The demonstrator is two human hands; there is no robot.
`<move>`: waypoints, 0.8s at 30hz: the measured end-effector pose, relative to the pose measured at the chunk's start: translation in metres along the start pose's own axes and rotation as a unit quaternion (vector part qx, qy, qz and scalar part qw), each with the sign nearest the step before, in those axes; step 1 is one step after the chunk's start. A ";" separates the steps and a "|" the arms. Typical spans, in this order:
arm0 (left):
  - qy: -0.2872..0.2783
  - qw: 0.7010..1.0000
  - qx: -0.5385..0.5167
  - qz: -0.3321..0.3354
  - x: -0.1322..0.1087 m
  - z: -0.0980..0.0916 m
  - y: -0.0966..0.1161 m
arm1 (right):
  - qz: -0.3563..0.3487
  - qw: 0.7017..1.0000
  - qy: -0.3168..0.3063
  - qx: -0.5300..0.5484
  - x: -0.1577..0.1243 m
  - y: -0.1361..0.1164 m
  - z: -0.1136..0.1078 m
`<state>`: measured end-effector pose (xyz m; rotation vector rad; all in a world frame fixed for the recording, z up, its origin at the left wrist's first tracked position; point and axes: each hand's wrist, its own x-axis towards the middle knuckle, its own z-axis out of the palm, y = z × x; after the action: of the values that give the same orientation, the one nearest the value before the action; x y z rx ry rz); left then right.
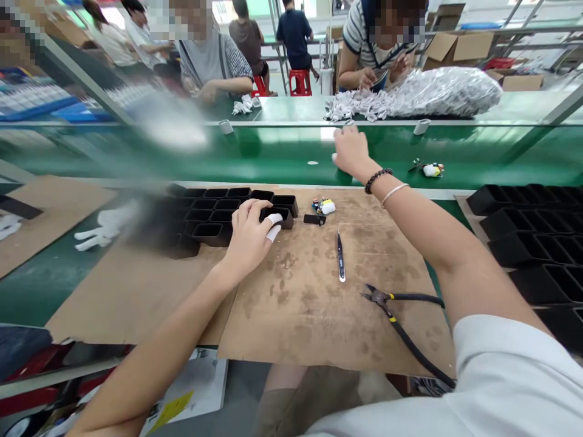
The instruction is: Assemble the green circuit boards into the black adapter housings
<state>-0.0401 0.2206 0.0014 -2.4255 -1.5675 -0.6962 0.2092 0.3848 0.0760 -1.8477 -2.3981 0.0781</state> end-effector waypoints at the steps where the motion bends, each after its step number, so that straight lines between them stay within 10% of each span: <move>1: 0.008 1.000 -0.009 0.013 -0.001 0.000 -0.001 | -0.021 1.000 -0.021 -0.004 -0.004 -0.012 0.002; 11: 0.058 0.979 -0.114 0.159 -0.017 -0.010 0.014 | -0.042 0.975 -0.211 -0.054 -0.047 -0.052 0.007; 18: 0.057 0.958 -0.176 0.219 -0.017 -0.027 0.024 | 0.193 0.967 -0.118 -0.115 -0.026 0.086 -0.029; 24: -0.003 0.938 -0.231 0.257 -0.024 -0.028 0.034 | 0.180 0.976 -0.116 -0.043 -0.020 0.183 -0.018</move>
<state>-0.0260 0.1761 0.0181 -2.9827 -0.7489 -1.0259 0.3917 0.4116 0.0725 -2.4180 -2.1979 0.2370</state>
